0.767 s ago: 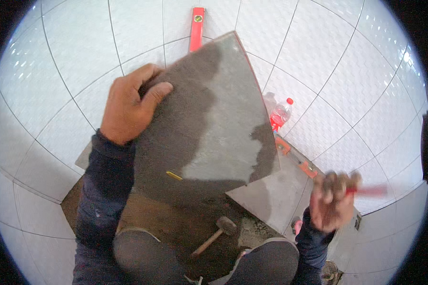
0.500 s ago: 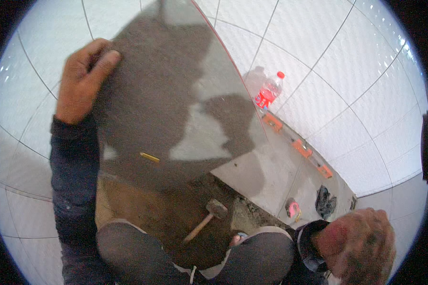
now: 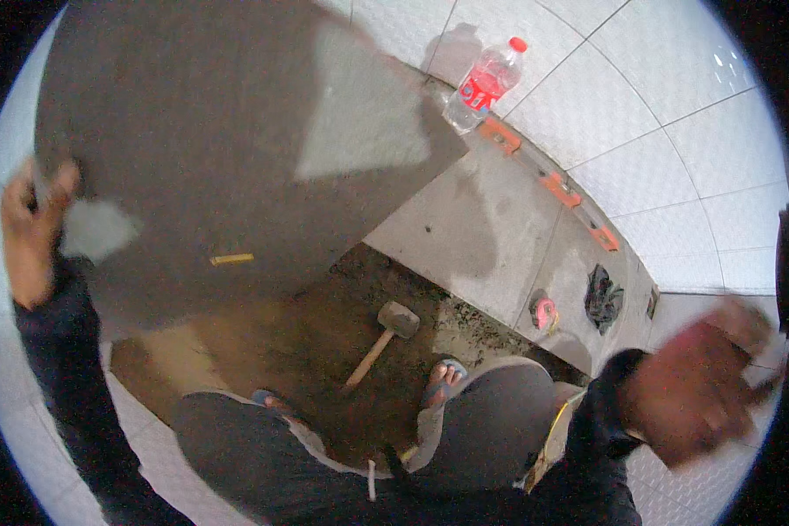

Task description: The person installs floor tiles in a tiled room, using a rubber mallet to tap tiles into place and a spirit level to check alignment. They apply cement mortar around a floor drain using a trowel and mark a tile with a red marker before placing it. The person also pours cement from a bucket onto the floor to prepare the surface.

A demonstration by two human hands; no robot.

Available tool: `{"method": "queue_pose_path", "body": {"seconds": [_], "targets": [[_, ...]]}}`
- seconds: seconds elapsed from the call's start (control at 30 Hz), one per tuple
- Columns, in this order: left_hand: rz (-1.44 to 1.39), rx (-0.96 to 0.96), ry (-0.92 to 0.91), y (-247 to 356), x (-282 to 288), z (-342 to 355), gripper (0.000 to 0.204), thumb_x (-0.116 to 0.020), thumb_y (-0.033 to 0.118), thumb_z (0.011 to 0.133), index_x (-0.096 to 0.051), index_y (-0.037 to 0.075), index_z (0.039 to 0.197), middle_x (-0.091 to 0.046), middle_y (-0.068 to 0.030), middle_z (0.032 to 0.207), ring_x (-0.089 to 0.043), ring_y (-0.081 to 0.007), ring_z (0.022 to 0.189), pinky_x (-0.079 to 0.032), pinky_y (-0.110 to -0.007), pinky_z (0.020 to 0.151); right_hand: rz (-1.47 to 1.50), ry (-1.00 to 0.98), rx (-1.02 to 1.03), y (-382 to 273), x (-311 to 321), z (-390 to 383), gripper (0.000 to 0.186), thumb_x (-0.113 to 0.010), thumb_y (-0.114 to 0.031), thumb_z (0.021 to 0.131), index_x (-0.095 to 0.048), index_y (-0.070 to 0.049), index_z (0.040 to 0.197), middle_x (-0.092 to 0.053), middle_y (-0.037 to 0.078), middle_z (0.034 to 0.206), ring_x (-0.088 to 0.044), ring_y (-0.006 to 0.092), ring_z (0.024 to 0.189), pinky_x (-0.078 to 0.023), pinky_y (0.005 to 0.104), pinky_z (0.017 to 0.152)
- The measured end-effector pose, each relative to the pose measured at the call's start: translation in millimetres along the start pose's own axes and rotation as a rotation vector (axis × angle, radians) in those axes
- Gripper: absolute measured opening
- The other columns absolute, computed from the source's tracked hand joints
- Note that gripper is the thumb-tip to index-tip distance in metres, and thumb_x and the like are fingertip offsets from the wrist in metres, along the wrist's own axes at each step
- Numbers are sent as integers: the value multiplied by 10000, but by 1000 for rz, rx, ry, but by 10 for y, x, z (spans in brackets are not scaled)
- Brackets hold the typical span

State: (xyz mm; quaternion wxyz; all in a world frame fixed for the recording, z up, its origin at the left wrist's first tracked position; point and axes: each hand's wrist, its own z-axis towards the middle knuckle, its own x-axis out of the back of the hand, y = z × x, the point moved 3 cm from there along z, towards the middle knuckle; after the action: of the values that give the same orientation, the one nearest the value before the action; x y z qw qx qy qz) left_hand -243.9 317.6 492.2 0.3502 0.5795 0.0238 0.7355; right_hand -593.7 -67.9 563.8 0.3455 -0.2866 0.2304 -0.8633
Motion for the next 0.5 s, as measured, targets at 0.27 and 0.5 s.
{"method": "queue_pose_path", "body": {"seconds": [0.27, 0.5], "targets": [[-287, 273, -276, 344, 143, -342, 291, -723, 191, 850, -658, -49, 1001, -681, -62, 908, -580, -146, 784, -479, -312, 718, -229, 85, -1262, 297, 366, -1018, 342, -651, -142, 853, -634, -44, 1180, -701, 119, 930, -688, 268, 839, -539, 382, 778], [-277, 327, -659, 369, -57, -655, 507, -790, 336, 820, -623, -98, 1024, -678, -179, 967, -637, -262, 883, -509, -411, 799, -541, 11, -1720, -842, 1151, -1763, 377, -653, -322, 833, -674, -88, 1127, -699, 190, 981, -671, 368, 921, -529, 440, 823]]}}
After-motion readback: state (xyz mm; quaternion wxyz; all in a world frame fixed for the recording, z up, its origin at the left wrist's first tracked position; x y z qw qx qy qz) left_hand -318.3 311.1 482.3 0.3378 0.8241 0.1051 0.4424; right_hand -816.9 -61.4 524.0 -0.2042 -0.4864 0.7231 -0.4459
